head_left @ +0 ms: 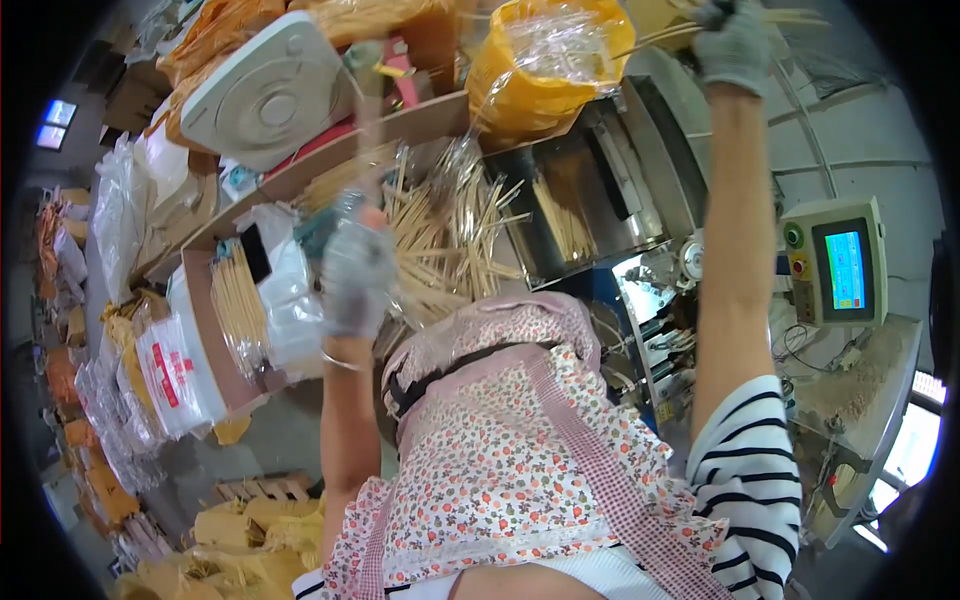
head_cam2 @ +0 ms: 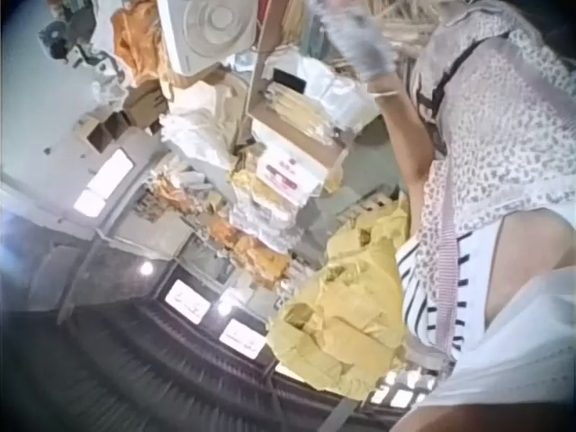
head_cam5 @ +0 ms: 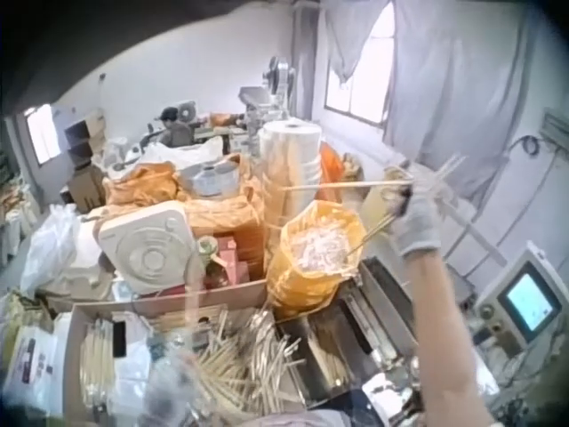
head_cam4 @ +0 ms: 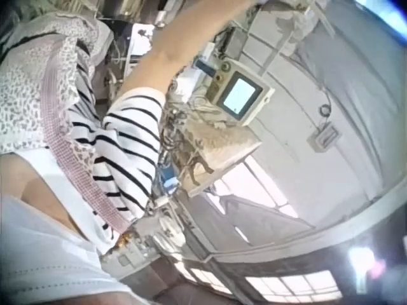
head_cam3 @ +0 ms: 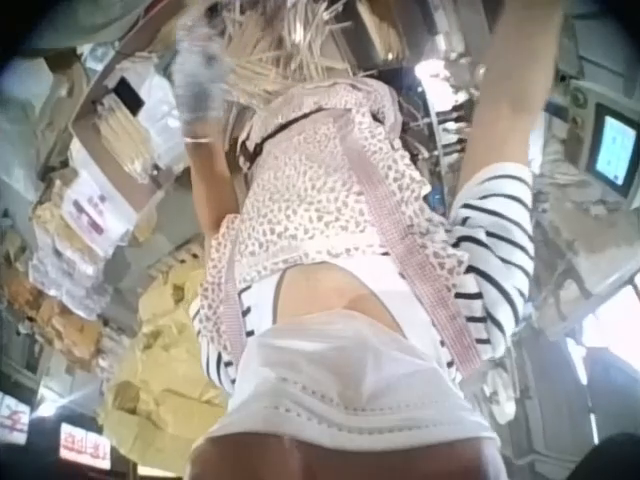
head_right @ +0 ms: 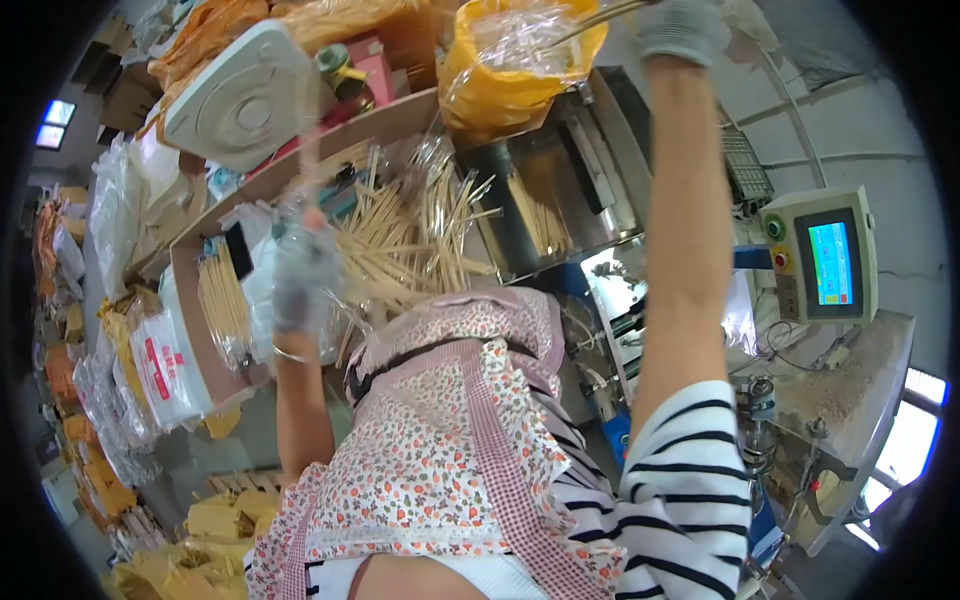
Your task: The worker is sorting bundles of long wooden sticks, likely incense or chopsticks, and placing them into a machine on a production floor.
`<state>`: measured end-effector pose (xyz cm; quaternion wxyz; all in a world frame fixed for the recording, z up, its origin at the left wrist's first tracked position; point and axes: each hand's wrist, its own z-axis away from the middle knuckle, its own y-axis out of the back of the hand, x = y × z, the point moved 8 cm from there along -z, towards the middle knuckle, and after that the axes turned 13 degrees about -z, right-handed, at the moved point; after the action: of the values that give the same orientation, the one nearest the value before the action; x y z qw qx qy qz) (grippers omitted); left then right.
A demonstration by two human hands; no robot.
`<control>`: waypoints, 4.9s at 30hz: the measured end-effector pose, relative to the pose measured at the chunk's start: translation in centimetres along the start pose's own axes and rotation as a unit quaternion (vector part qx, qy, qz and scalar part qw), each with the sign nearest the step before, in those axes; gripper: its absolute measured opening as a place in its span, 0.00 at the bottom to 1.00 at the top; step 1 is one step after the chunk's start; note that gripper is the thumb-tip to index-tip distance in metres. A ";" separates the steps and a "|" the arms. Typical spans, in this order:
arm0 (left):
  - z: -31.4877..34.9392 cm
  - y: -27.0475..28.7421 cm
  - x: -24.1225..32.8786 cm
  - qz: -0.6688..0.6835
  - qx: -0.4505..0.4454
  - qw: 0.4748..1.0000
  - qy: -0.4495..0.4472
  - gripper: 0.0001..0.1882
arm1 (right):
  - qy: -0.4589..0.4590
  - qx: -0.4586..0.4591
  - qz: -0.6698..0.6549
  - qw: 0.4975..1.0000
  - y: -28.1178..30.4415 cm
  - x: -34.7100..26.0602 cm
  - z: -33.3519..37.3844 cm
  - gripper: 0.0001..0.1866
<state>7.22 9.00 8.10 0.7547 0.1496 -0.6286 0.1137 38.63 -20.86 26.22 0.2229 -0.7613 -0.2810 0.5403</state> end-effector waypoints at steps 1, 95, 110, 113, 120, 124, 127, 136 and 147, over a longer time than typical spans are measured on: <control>0.3 1.9 1.8 -0.093 0.064 0.993 -0.031 0.09 | -0.013 0.002 -0.001 1.000 1.1 0.5 0.6 0.12; -0.4 7.2 -36.7 -0.134 0.364 0.847 0.365 0.17 | -0.319 -0.320 0.654 0.607 7.5 11.3 25.9 0.17; 1.4 10.7 -12.5 0.273 0.346 0.891 0.113 0.09 | -0.211 -0.318 0.299 0.875 -5.3 23.4 28.9 0.19; 1.6 11.8 -7.8 0.188 0.368 0.908 0.072 0.07 | -0.417 -0.386 0.309 0.762 -5.3 23.9 30.8 0.21; -0.1 10.7 -7.8 0.402 0.303 0.859 0.097 0.03 | -0.324 -0.245 0.190 0.894 -5.8 20.9 28.7 0.07; -0.9 9.2 -8.1 0.540 0.181 0.819 0.074 0.04 | -0.353 -0.085 0.008 0.932 -5.6 18.5 22.7 0.05; -1.0 7.9 -7.2 0.564 0.052 0.823 0.043 0.09 | -0.315 -0.071 0.032 0.946 -5.8 17.5 19.1 0.06; 2.6 -4.9 1.2 0.288 0.088 -0.949 0.095 0.24 | -0.273 -0.029 0.049 0.960 -5.8 17.9 18.4 0.07; 5.4 -5.3 -4.4 0.042 -0.021 -0.993 -0.106 0.15 | -0.339 -0.204 0.151 0.906 -5.5 17.0 28.7 0.10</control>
<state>3.42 2.12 4.25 0.8178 0.1786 -0.5359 0.1099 14.75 -4.40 8.78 -0.1303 -0.5945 -0.3257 0.7235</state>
